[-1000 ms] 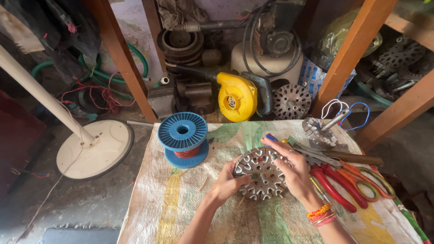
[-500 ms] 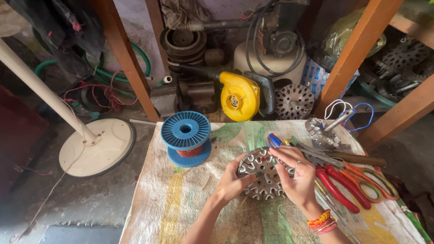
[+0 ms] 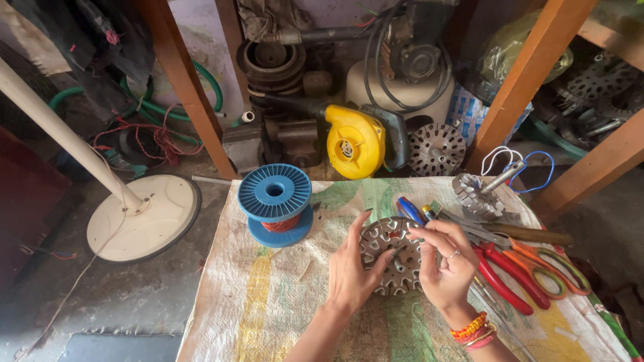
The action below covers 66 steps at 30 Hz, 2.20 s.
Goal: The person works at a workshop bench with a toothed metal disc and a blue spool of copper wire. They manipulate small wire ends on the disc with their fingers, then lift the spool and unwind and reposition the copper wire, before returning to handle the disc.
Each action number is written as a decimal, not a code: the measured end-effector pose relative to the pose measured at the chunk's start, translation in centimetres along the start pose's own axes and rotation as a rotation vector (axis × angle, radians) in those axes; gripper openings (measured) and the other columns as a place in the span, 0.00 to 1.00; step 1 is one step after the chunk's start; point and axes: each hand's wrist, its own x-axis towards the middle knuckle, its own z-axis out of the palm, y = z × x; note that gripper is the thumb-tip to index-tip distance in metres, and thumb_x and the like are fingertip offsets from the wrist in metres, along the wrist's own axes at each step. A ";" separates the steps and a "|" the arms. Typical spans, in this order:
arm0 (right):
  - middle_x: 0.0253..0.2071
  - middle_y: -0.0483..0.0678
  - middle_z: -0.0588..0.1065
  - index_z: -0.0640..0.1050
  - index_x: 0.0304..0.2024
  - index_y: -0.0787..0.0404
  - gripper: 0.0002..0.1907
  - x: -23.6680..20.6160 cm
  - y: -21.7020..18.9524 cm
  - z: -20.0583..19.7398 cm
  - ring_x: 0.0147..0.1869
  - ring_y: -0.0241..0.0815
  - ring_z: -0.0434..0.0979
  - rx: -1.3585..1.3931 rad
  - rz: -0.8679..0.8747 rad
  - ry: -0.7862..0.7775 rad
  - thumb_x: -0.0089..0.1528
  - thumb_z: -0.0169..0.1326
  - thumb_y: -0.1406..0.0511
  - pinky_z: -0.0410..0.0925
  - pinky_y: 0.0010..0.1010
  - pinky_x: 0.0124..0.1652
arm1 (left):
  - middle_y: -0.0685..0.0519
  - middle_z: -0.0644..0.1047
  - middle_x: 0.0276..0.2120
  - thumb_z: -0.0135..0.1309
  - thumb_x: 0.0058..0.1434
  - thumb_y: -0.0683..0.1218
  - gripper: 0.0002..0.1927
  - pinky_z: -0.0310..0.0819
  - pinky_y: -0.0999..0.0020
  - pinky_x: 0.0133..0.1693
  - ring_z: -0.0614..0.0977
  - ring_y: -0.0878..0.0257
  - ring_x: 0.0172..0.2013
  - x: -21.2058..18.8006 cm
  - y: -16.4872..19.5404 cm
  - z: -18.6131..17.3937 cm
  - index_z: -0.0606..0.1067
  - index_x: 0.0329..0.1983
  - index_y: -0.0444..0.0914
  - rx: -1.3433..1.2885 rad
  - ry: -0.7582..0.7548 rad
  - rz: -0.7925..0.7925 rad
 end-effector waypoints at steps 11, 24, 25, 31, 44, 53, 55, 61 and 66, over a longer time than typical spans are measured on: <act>0.48 0.50 0.71 0.79 0.42 0.68 0.07 -0.1 -1.0 0.8 0.54 0.41 0.80 0.197 0.075 -0.084 0.67 0.49 0.78 0.74 0.27 0.52 | 0.40 0.68 0.65 0.58 0.59 0.37 0.24 0.74 0.51 0.58 0.75 0.41 0.59 -0.8 -0.2 0.0 0.66 0.57 0.41 0.093 0.092 0.383; 0.44 0.49 0.75 0.81 0.39 0.65 0.07 0.3 -1.8 0.9 0.51 0.40 0.81 0.000 -0.056 -0.053 0.65 0.53 0.77 0.74 0.27 0.51 | 0.45 0.70 0.64 0.54 0.56 0.35 0.33 0.69 0.52 0.62 0.71 0.43 0.61 -0.6 0.8 -0.8 0.68 0.68 0.36 0.103 -0.051 0.331; 0.44 0.49 0.76 0.81 0.38 0.64 0.08 0.4 -1.9 1.0 0.50 0.40 0.80 -0.049 -0.080 -0.053 0.64 0.54 0.77 0.74 0.27 0.51 | 0.44 0.70 0.64 0.54 0.56 0.35 0.33 0.69 0.52 0.62 0.71 0.43 0.61 -0.6 0.8 -0.8 0.67 0.68 0.35 0.106 -0.041 0.340; 0.41 0.47 0.78 0.84 0.40 0.61 0.12 0.6 -2.2 1.0 0.42 0.38 0.79 -0.191 -0.019 -0.036 0.60 0.55 0.78 0.71 0.26 0.44 | 0.39 0.69 0.63 0.58 0.57 0.37 0.34 0.68 0.53 0.61 0.71 0.42 0.61 -0.5 0.2 -0.5 0.64 0.69 0.33 0.074 -0.009 0.324; 0.40 0.45 0.78 0.84 0.40 0.60 0.12 1.2 -2.2 1.2 0.42 0.38 0.78 -0.241 -0.019 -0.043 0.59 0.57 0.78 0.70 0.27 0.43 | 0.42 0.73 0.60 0.63 0.52 0.36 0.34 0.74 0.57 0.58 0.78 0.46 0.58 0.2 0.8 -1.4 0.69 0.65 0.37 -0.104 -0.042 0.138; 0.41 0.45 0.78 0.84 0.39 0.60 0.13 1.2 -2.2 1.1 0.42 0.40 0.78 -0.274 -0.045 -0.060 0.58 0.57 0.79 0.70 0.28 0.44 | 0.48 0.83 0.48 0.60 0.52 0.33 0.34 0.79 0.69 0.53 0.84 0.64 0.49 0.8 0.5 -1.4 0.70 0.64 0.39 -0.476 -0.171 -0.158; 0.41 0.45 0.79 0.84 0.40 0.60 0.13 1.3 -2.2 1.1 0.42 0.40 0.78 -0.273 -0.042 -0.061 0.58 0.56 0.79 0.71 0.28 0.44 | 0.49 0.83 0.49 0.60 0.52 0.32 0.35 0.78 0.70 0.54 0.83 0.65 0.50 0.8 0.2 -1.2 0.70 0.65 0.39 -0.510 -0.177 -0.158; 0.41 0.45 0.78 0.84 0.40 0.60 0.14 1.4 -2.2 1.1 0.42 0.41 0.77 -0.302 -0.046 -0.077 0.57 0.55 0.79 0.70 0.29 0.42 | 0.50 0.82 0.50 0.62 0.51 0.32 0.36 0.77 0.70 0.54 0.82 0.66 0.49 0.9 -0.6 -1.0 0.70 0.66 0.40 -0.594 -0.206 -0.191; 0.40 0.46 0.77 0.84 0.42 0.58 0.17 1.4 -2.0 1.1 0.42 0.43 0.76 -0.363 -0.105 -0.099 0.56 0.55 0.80 0.70 0.32 0.41 | 0.52 0.81 0.51 0.61 0.52 0.33 0.37 0.79 0.70 0.52 0.82 0.66 0.48 1.2 -1.3 -1.4 0.69 0.67 0.41 -0.591 -0.284 -0.219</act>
